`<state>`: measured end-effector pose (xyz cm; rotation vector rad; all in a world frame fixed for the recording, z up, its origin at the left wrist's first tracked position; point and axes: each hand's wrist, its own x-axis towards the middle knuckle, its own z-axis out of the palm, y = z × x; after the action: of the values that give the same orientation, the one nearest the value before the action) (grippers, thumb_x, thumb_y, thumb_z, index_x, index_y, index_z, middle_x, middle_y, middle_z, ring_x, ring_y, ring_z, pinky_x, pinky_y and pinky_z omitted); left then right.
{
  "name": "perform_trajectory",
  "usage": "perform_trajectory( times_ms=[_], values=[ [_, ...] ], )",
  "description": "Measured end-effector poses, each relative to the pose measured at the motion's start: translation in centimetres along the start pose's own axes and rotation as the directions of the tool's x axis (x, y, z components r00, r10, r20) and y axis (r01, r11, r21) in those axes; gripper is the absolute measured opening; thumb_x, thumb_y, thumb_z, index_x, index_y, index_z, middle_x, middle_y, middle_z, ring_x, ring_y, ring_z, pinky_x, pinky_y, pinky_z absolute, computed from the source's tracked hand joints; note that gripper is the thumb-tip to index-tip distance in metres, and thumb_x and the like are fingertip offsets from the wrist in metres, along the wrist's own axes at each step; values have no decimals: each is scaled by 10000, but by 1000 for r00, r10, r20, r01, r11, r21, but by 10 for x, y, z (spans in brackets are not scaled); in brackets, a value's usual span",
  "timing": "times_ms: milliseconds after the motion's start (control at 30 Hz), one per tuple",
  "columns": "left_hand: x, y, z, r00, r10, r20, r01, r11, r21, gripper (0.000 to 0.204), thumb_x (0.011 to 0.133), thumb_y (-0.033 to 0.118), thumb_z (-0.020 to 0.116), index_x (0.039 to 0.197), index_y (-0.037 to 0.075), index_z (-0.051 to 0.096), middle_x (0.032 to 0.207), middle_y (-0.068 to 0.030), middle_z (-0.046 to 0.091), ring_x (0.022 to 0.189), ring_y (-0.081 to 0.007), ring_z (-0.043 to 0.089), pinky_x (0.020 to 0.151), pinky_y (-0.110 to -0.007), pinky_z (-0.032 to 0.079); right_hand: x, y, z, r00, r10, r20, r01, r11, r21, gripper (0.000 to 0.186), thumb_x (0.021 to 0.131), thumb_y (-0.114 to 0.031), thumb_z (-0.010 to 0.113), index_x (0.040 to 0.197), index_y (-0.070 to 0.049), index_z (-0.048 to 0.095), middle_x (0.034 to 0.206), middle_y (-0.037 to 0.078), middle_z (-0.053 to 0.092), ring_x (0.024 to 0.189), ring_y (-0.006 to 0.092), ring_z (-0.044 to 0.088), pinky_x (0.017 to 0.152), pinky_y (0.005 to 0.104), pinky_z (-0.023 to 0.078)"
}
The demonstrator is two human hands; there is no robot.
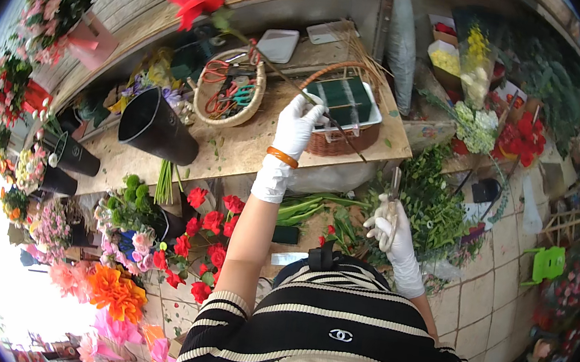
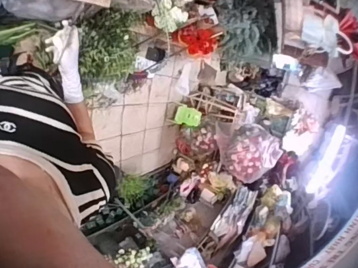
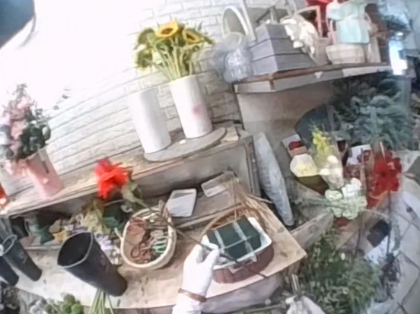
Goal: The person prepares roses by using shears to trim leaves and stems, and then places the individual flowers into a basket containing floral foam.
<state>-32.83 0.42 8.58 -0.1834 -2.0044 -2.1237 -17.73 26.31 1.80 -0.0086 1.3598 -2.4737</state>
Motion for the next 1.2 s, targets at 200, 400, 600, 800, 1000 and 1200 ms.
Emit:
perform_trajectory(
  times_ms=[200,400,600,800,1000,1200],
  values=[
    [-17,8,33,999,20,-29,-23,994,-107,92,885,47,576,967,17,545,861,-43,596,732,-147,625,670,-258,508,-6,-10,-19,987,25,161,3,985,-175,366,921,-257,534,1168,-5,439,812,25,493,629,107,549,530,206,440],
    [-41,-2,65,999,-49,-17,45,980,-195,130,886,93,604,988,16,580,921,-86,645,771,-189,651,727,-301,529,6,-13,-34,977,54,205,-21,987,-161,460,902,-382,553,1163,-19,445,835,17,489,635,59,456,527,185,390],
    [-57,-22,83,993,-115,27,118,965,-236,117,885,73,598,983,11,585,923,-87,647,766,-186,650,720,-288,527,13,-16,-50,980,74,184,-27,970,-243,538,896,-457,550,1164,-4,438,851,25,491,642,61,453,518,187,383],
    [-68,-34,99,980,-177,91,196,935,-296,116,874,16,588,988,-2,573,886,-68,641,757,-139,631,716,-252,508,6,2,-66,989,85,117,-70,990,-126,529,907,-460,529,1150,2,442,839,20,489,615,54,443,499,179,367],
    [-81,-49,105,969,-216,122,236,955,-182,157,872,22,594,1028,26,573,911,-32,620,773,-108,611,709,-222,486,-10,9,-72,997,75,31,-71,990,-122,335,910,-308,569,1117,-52,509,706,-46,447,539,39,416,446,183,330],
    [-82,-64,94,941,-289,174,331,892,-308,279,901,75,563,1173,19,531,1033,-79,620,845,-162,611,782,-299,512,-18,16,-79,999,-9,-53,-8,952,-306,372,897,-352,588,1095,-44,521,638,-56,411,502,32,365,436,194,270]
  ],
)
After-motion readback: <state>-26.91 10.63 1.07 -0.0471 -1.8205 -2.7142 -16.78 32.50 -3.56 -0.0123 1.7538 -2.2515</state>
